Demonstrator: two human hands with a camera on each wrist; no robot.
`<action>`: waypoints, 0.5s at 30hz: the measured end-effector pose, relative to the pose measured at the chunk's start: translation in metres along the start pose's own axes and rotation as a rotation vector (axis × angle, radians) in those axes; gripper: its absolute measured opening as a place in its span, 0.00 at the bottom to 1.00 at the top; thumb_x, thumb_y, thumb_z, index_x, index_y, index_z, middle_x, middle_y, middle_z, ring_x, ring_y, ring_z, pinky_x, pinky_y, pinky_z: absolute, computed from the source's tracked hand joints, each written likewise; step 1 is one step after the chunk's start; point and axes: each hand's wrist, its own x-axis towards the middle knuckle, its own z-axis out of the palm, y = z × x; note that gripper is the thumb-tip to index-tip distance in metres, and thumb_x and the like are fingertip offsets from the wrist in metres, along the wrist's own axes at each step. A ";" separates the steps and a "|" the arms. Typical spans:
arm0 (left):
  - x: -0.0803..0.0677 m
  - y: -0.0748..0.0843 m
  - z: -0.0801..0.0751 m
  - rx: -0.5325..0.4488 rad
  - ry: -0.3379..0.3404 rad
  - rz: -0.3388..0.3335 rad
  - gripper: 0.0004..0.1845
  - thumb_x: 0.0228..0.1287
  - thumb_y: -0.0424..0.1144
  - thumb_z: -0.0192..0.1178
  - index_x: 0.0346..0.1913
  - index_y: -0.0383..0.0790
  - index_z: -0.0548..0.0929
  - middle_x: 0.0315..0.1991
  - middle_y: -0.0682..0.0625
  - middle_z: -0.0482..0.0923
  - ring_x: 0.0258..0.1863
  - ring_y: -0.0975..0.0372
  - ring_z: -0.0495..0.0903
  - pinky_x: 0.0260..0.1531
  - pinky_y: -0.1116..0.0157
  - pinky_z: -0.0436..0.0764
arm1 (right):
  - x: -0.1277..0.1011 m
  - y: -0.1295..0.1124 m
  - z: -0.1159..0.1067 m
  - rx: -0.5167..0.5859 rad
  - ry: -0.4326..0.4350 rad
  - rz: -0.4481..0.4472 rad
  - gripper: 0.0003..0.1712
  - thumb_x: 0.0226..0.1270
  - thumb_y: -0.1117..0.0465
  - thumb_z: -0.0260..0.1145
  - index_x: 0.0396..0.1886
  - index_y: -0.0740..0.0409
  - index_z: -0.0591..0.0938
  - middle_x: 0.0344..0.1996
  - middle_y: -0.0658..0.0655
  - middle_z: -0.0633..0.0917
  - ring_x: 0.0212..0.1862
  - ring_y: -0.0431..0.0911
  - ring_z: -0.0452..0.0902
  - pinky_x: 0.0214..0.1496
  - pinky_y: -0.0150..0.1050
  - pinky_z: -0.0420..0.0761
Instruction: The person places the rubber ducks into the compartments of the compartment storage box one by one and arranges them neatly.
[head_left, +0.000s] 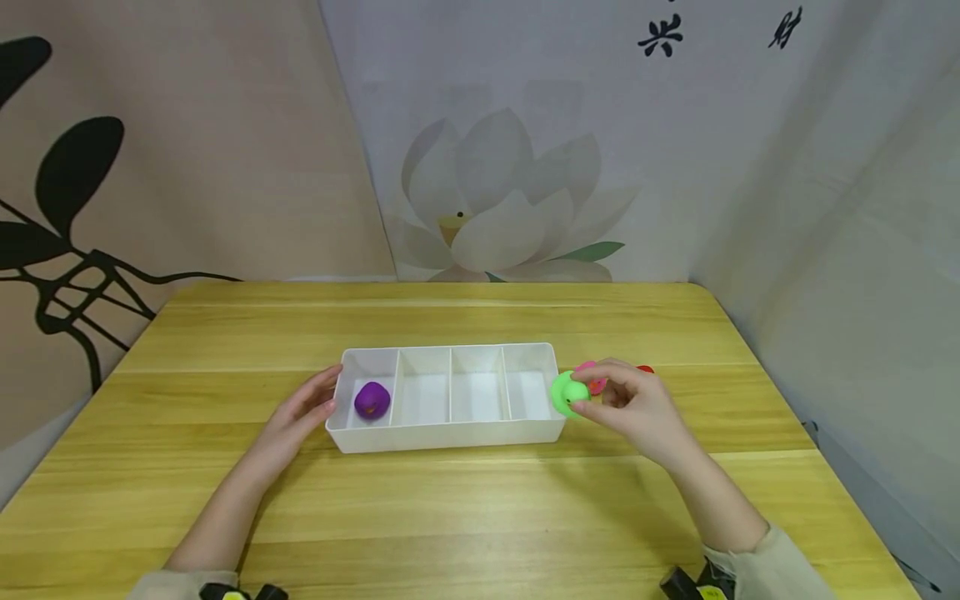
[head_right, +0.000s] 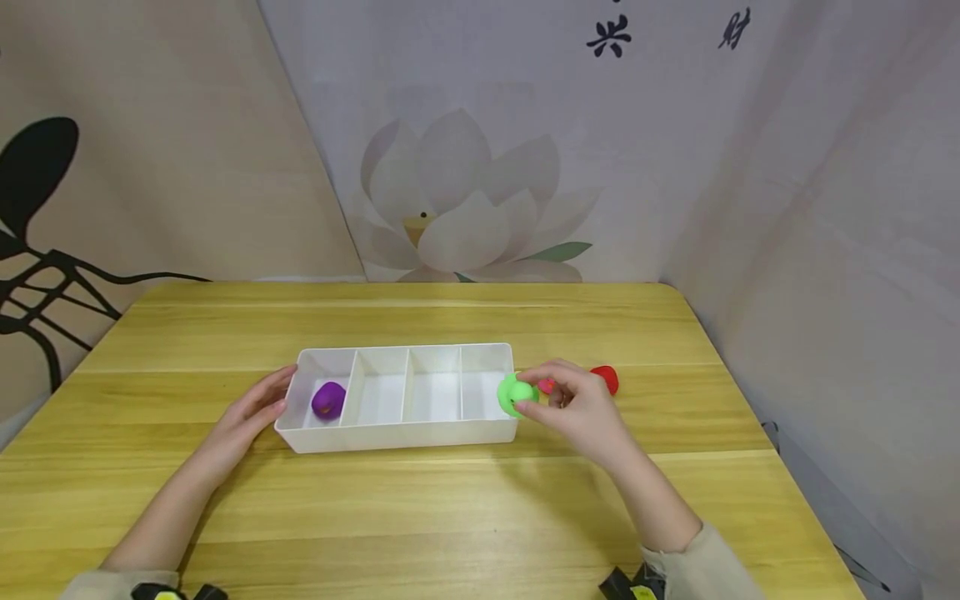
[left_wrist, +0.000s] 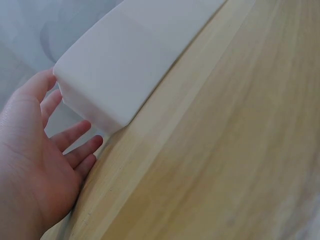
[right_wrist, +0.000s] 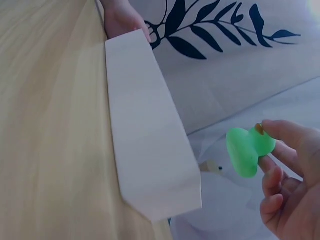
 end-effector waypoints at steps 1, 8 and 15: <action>0.000 0.000 0.000 0.000 0.000 -0.002 0.26 0.68 0.39 0.47 0.68 0.49 0.57 0.62 0.41 0.61 0.59 0.50 0.61 0.52 0.63 0.66 | 0.002 -0.002 0.002 0.012 -0.002 0.002 0.15 0.48 0.69 0.70 0.39 0.63 0.81 0.32 0.57 0.78 0.22 0.45 0.63 0.19 0.31 0.65; 0.000 0.000 0.001 0.002 0.000 0.005 0.26 0.69 0.39 0.46 0.68 0.48 0.57 0.63 0.40 0.60 0.59 0.49 0.61 0.53 0.53 0.64 | 0.017 -0.014 0.020 0.040 -0.040 0.001 0.15 0.48 0.68 0.71 0.38 0.61 0.82 0.29 0.57 0.77 0.22 0.45 0.62 0.20 0.30 0.62; 0.000 -0.002 0.001 -0.025 0.000 0.030 0.26 0.68 0.37 0.46 0.68 0.46 0.57 0.62 0.37 0.61 0.60 0.48 0.60 0.49 0.72 0.67 | 0.031 -0.027 0.038 0.019 -0.067 0.003 0.15 0.48 0.66 0.71 0.38 0.58 0.82 0.33 0.52 0.79 0.20 0.46 0.63 0.19 0.30 0.64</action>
